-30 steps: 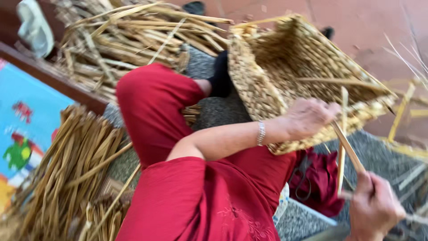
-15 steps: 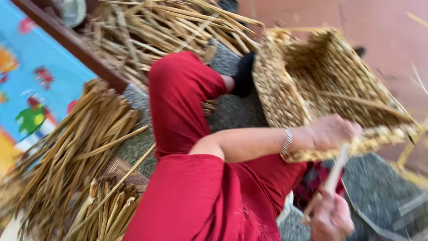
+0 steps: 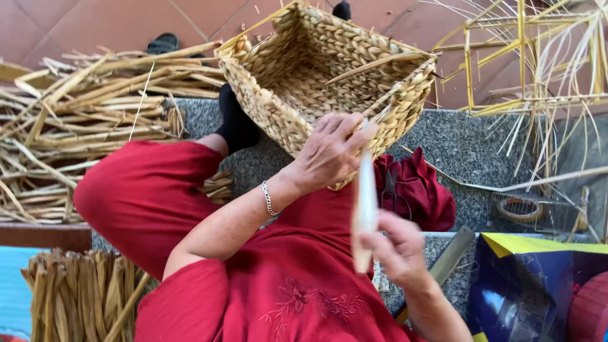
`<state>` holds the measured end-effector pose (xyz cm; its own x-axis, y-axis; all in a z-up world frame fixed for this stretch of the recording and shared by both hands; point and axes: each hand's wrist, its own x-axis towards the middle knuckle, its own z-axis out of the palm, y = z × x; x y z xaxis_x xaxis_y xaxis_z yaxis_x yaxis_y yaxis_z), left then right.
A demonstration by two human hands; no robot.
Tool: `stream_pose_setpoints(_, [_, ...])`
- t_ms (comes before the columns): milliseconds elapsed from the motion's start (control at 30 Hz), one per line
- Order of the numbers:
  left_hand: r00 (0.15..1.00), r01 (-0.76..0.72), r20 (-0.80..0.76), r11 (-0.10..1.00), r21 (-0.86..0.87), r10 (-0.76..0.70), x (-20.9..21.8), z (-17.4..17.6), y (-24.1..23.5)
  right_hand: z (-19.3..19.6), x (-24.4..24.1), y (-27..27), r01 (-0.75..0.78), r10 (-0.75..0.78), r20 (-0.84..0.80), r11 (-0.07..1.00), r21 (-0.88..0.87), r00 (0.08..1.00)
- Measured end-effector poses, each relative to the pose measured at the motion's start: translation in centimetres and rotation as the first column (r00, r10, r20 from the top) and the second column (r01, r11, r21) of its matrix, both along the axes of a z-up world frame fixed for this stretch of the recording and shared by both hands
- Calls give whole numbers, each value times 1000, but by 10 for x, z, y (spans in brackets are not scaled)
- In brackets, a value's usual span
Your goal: The person weaves a rectangular basket using dried palm leaves. They interlace the leaves by hand, tucking and pulling strands to form the basket's sides and rim.
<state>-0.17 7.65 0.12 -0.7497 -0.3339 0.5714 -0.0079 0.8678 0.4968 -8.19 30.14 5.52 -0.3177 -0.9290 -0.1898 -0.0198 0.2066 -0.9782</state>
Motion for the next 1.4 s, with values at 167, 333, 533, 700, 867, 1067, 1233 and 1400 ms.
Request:
stream_pose_setpoints(167, [999,25,-47,987,161,-18,4,-3,-6,-1,7,-31,-348,332,-118,825,-446,936])
stream_pose_setpoints(333, [867,-378,490,527,761,-86,13,-6,-28,-37,-38,-79,259,-279,-318,960,-105,906])
stream_pose_setpoints(533, [979,146,-173,233,961,103,43,9,-72,-82,-78,-128,338,-312,289,940,-43,905])
stream_pose_setpoints(700, [951,195,-223,144,970,213,71,17,-122,-103,-74,-136,340,-310,337,940,-33,889])
stream_pose_setpoints(867, [867,253,-286,133,958,409,82,7,-174,-120,-70,-137,408,-384,343,913,3,857])
stream_pose_setpoints(1067, [768,287,-258,46,957,586,85,-23,-218,-120,-63,-137,450,-429,352,893,23,832])
stream_pose_setpoints(1233, [719,276,-265,86,957,642,85,-40,-236,-107,-54,-130,409,-378,321,912,-34,868])
stream_pose_setpoints(1400, [782,-161,-181,474,866,596,90,-36,-243,-106,-51,-133,423,-387,326,905,-45,863])
